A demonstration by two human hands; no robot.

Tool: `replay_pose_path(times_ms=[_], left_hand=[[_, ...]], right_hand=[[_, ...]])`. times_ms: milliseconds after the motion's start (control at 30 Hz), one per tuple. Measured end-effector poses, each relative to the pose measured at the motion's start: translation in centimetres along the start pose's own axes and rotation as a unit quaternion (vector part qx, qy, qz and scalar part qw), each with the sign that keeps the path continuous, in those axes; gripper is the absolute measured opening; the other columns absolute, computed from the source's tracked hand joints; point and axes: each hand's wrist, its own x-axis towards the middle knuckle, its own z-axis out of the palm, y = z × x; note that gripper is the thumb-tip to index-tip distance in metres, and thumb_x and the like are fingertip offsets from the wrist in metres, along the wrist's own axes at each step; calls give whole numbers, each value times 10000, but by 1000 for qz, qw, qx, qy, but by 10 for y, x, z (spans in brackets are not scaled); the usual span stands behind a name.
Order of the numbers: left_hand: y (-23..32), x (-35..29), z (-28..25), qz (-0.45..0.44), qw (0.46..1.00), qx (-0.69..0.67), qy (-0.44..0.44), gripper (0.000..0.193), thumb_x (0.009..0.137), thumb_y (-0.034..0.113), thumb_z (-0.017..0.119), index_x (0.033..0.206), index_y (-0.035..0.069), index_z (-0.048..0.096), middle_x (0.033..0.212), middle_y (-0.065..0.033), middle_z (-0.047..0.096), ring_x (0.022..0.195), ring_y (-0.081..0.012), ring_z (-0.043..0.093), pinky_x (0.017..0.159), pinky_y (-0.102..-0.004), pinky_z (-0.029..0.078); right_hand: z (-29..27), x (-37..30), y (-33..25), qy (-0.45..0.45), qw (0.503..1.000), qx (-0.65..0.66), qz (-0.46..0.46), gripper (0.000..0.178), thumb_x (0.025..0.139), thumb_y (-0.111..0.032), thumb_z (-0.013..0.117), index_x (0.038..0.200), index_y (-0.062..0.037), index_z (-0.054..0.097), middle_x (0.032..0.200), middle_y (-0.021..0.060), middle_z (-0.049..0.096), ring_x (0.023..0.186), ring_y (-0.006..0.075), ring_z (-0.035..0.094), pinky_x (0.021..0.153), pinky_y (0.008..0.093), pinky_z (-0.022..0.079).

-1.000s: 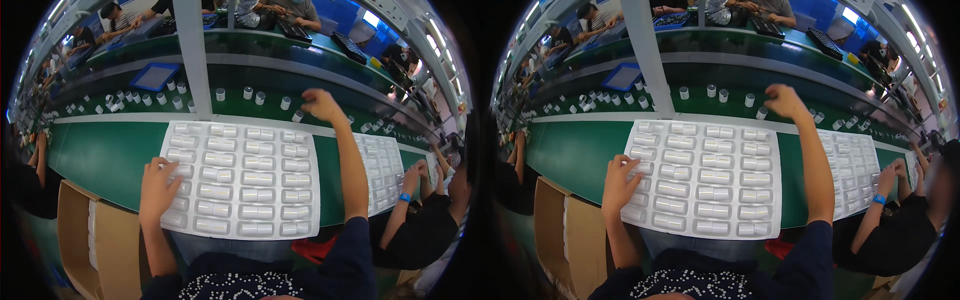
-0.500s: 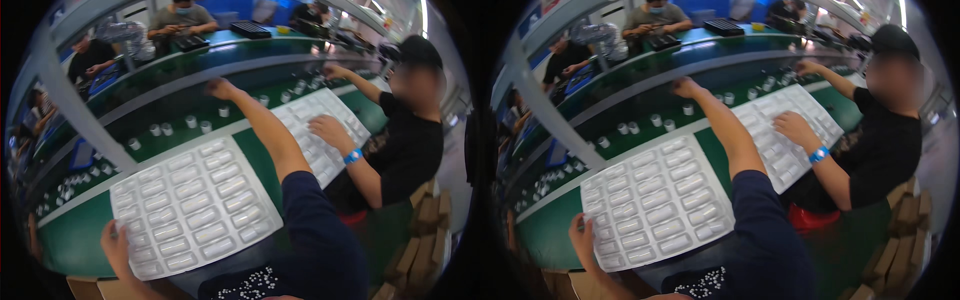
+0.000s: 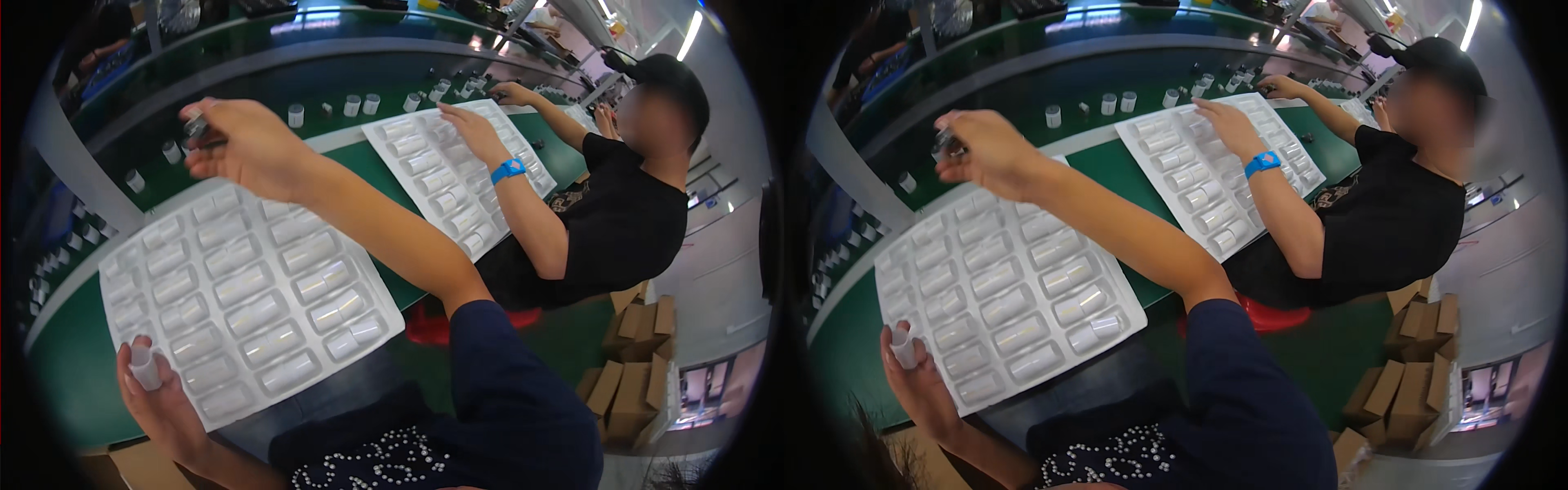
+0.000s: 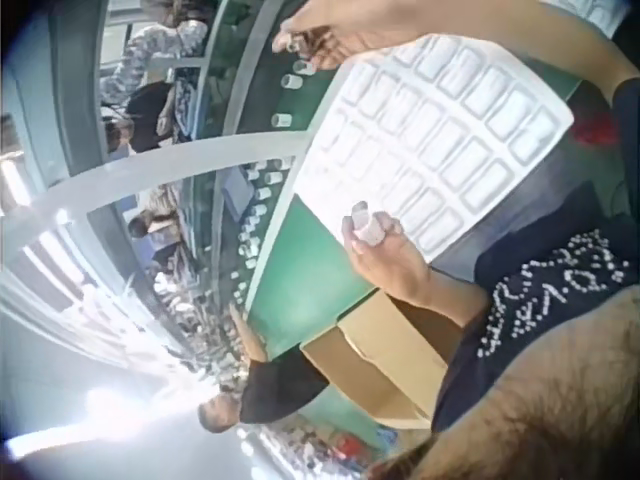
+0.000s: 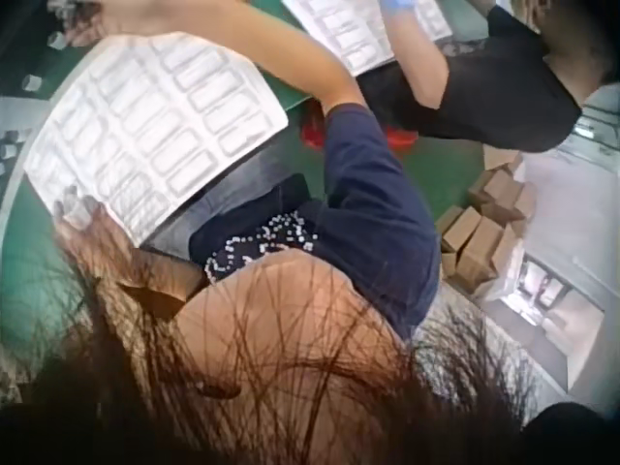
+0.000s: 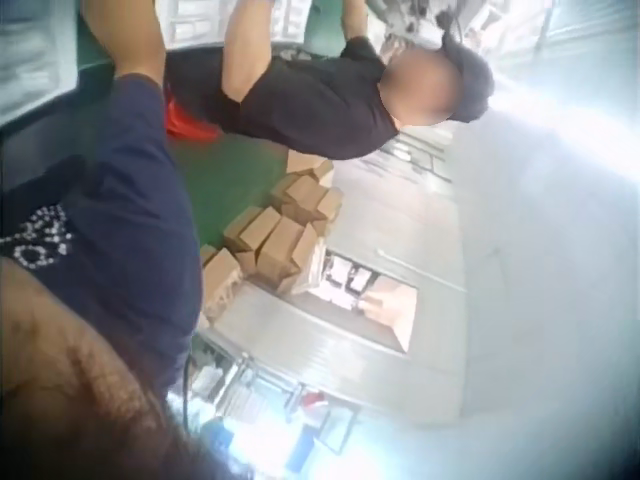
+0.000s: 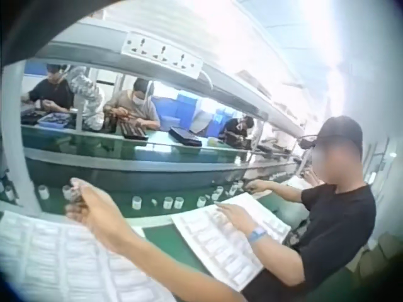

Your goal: Placing small electronic components into molded plastic trays on a factory assembly line.

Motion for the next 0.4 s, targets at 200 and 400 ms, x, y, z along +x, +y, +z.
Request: replay_pose_path(times_ms=[200,400], left_hand=[[-12,-10,19,-25,999,17,-44,525,976,198,540,1426,7,347,1267,-148,494,1069,-188,509,937,-279,426],[-15,-3,-8,-69,991,-108,-36,685,931,210,619,1479,10,259,1444,-190,380,1227,-268,454,1102,-377,342]], right_hand=[[51,-38,25,-45,962,-269,-32,423,877,-176,691,1204,59,559,929,121,594,802,206,653,721,311,541],[67,-52,37,-187,880,-406,-162,339,826,-162,709,1147,-58,681,1117,179,627,876,236,686,784,338,573]])
